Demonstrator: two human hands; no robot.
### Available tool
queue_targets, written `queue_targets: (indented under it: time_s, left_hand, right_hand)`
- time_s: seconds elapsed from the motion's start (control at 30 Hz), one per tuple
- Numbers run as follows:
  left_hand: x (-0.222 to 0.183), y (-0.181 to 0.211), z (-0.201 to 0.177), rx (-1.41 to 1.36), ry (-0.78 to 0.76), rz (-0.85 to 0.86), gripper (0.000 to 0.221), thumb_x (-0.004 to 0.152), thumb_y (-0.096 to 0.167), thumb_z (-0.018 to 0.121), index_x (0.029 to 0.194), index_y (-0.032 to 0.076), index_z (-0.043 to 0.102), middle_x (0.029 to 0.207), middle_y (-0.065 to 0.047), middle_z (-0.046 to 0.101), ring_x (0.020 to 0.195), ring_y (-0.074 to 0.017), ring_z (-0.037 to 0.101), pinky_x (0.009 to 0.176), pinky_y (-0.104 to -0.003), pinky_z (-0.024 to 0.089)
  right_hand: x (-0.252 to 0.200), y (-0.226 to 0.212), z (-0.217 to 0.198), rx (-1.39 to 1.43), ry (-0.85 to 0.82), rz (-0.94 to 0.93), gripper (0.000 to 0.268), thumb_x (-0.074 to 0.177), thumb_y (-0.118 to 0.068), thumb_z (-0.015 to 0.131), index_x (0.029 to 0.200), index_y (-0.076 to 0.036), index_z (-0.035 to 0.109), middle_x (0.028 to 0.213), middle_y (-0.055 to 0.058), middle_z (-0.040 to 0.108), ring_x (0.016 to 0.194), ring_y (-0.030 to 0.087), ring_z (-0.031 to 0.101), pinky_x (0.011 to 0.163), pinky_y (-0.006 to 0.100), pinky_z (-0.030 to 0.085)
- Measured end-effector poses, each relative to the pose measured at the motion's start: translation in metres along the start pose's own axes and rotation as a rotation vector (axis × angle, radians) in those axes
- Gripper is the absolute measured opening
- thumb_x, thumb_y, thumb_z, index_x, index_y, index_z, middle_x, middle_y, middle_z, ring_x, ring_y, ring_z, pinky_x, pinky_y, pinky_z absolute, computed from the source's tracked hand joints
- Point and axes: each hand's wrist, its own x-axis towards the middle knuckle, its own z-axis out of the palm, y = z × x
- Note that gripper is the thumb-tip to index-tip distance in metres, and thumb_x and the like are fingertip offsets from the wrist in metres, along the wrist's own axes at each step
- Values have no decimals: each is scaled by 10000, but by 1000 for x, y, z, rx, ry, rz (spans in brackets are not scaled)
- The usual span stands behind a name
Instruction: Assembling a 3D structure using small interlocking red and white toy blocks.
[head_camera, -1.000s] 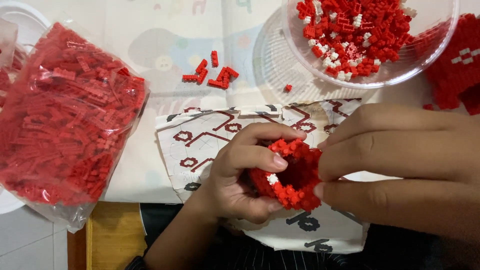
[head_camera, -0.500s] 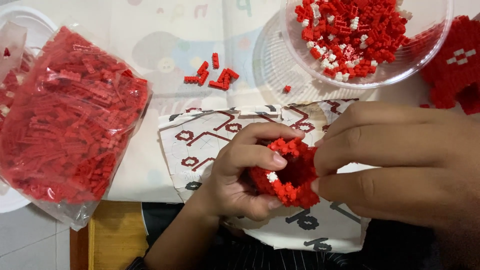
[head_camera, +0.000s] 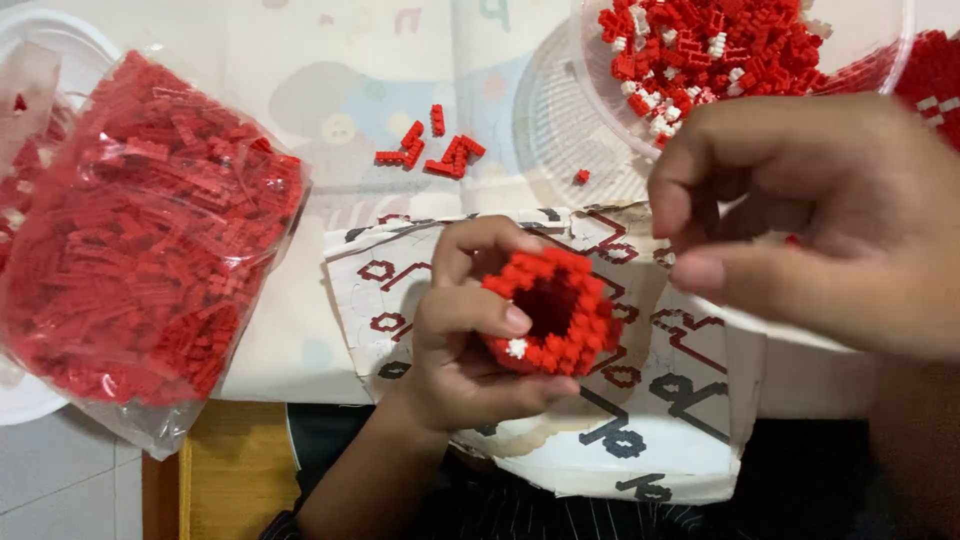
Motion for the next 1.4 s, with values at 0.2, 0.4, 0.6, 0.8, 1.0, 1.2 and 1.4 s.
queue_targets:
  time_s: [0.2, 0.4, 0.6, 0.8, 1.0, 1.2, 1.4]
  left_hand:
    - [-2, 1, 4, 55, 43, 58, 615, 846, 281, 858, 1262, 271, 405, 1328, -130, 406, 1248, -229, 527, 1048, -395, 627]
    - [-4, 7, 1, 299, -53, -128, 884, 769, 510, 839, 1450, 96, 457, 1292, -131, 452, 1256, -251, 506, 1158, -343, 492]
    - [-14, -1, 4, -119, -87, -186, 900, 824, 194, 905, 1516, 81, 342, 1457, -130, 517, 1345, -245, 591, 1217, -369, 510]
    - [-14, -4, 4, 10, -78, -183, 933, 786, 257, 912, 1501, 49, 350, 1465, -143, 505, 1372, -251, 575, 1233, -361, 488]
    - [-14, -3, 3, 21, -104, -199, 941, 770, 303, 895, 1496, 53, 352, 1472, -150, 481, 1388, -275, 560, 1239, -378, 488]
    - [-14, 0, 6, 45, -64, -166, 916, 771, 275, 896, 1478, 64, 353, 1468, -133, 480, 1369, -254, 555, 1192, -378, 507]
    - [-9, 9, 8, 112, -76, -126, 847, 816, 329, 850, 1470, 80, 374, 1426, -107, 465, 1347, -246, 537, 1199, -395, 524]
  right_hand:
    - [49, -69, 66, 113, -198, 26, 222, 857, -261, 720, 916, -86, 843, 664, 33, 726, 539, 151, 555, 480, 317, 435]
    - [54, -79, 74, 125, -215, -47, 94, 820, -148, 793, 772, -73, 761, 642, 18, 707, 550, 132, 627, 533, 296, 525]
    - [55, -79, 81, 208, -200, -64, 114, 788, -79, 774, 719, -62, 685, 595, 27, 655, 519, 124, 588, 499, 275, 481]
    - [58, -72, 86, 294, -183, 21, 169, 804, -21, 756, 700, -39, 624, 549, 33, 532, 473, 129, 427, 424, 302, 322]
    - [56, -66, 84, 301, -251, -14, 120, 832, -110, 669, 731, -47, 648, 549, 63, 579, 418, 168, 496, 352, 308, 397]
    - [59, -57, 76, 455, -360, -96, 135, 863, -96, 711, 841, 29, 667, 642, 113, 645, 458, 141, 523, 379, 272, 377]
    - [58, -64, 86, 489, -211, -9, 156, 783, -141, 503, 784, -17, 598, 626, 114, 583, 470, 223, 583, 333, 306, 372]
